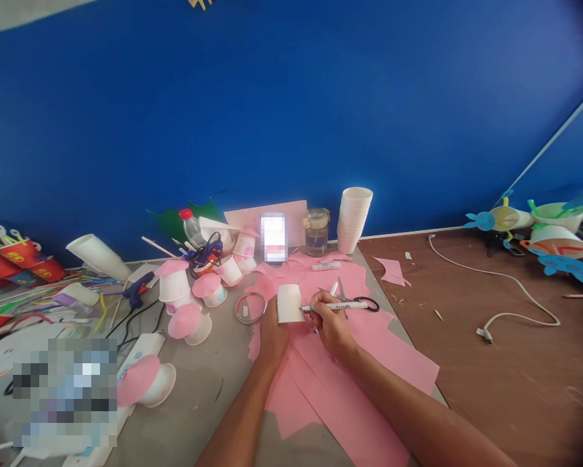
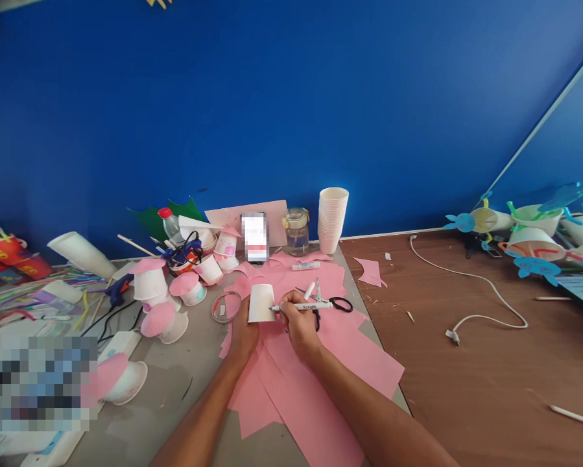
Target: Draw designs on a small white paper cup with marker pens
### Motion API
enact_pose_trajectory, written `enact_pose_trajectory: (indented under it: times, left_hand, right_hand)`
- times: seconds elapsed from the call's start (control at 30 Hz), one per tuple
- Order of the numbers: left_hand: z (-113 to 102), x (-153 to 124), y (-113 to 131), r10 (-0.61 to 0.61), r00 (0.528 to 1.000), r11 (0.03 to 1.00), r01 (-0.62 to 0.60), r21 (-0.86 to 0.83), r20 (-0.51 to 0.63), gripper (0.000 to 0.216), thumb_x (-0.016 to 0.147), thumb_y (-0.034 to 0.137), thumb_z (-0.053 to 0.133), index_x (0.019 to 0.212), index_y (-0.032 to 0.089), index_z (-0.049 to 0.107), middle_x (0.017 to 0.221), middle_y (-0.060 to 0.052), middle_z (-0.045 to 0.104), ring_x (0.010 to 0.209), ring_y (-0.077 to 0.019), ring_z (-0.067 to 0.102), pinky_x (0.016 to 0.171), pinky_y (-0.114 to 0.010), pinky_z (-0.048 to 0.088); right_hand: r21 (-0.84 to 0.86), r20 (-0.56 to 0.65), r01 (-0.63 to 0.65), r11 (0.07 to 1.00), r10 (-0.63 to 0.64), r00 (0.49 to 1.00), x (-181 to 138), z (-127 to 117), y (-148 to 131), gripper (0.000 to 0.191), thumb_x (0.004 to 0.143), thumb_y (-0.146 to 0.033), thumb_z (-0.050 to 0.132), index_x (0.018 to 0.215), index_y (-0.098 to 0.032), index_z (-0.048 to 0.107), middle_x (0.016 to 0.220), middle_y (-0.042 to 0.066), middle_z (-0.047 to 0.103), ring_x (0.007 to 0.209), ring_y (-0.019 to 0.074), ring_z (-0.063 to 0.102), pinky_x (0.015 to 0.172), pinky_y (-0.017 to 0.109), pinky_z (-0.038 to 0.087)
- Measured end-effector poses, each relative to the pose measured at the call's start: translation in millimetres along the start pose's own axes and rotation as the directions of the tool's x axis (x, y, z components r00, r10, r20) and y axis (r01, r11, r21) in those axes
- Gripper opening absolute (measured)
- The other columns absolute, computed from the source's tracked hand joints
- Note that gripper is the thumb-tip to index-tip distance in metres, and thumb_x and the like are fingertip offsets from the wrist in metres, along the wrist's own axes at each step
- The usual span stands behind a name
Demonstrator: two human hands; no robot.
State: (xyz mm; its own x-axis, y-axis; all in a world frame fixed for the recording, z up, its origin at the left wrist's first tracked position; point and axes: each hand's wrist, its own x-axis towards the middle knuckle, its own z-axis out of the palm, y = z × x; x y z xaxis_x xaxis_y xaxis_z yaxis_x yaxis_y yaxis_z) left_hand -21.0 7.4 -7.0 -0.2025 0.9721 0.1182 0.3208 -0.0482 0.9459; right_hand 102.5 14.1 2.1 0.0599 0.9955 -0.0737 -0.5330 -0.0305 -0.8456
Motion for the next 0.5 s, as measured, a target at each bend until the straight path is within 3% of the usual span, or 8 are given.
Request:
enact_pose_trajectory:
  times: [0.27, 0.5]
  left_hand:
    - [-0.8, -1.6, 7.4, -0.025, 1.000, 0.999, 0.025, -0.038, 0.012, 0.031, 0.069, 0.014, 0.053, 0.098, 0.018, 0.061, 0.089, -0.003, 0.067, 0.079, -0.0186, 0.060, 0.068, -0.028, 0.046]
    - [-0.8, -1.4, 9.2, -0.020, 1.000, 1.000, 0.021, -0.023, 0.005, 0.029, 0.071, 0.021, 0.054, 0.098, 0.018, 0.061, 0.087, -0.004, 0.067, 0.076, -0.0188, 0.059, 0.064, -0.029, 0.045]
  right_hand:
    - [-0.052, 0.042, -0.006, 0.999, 0.008, 0.999, -0.5, -2.5, -0.5, 0.012, 0.064, -0.022, 0.057, 0.055, -0.021, 0.049, 0.036, -0.009, 0.036, 0.038, 0.0076, 0.028, 0.041, 0.022, 0.020]
    - [-0.148, 0.177, -0.040, 0.988, 0.066, 0.982, 1.6, -8.1, -2.0, 0.008, 0.061, -0.021, 0.054, 0.054, -0.021, 0.051, 0.040, -0.008, 0.039, 0.040, 0.0075, 0.029, 0.042, 0.022, 0.020]
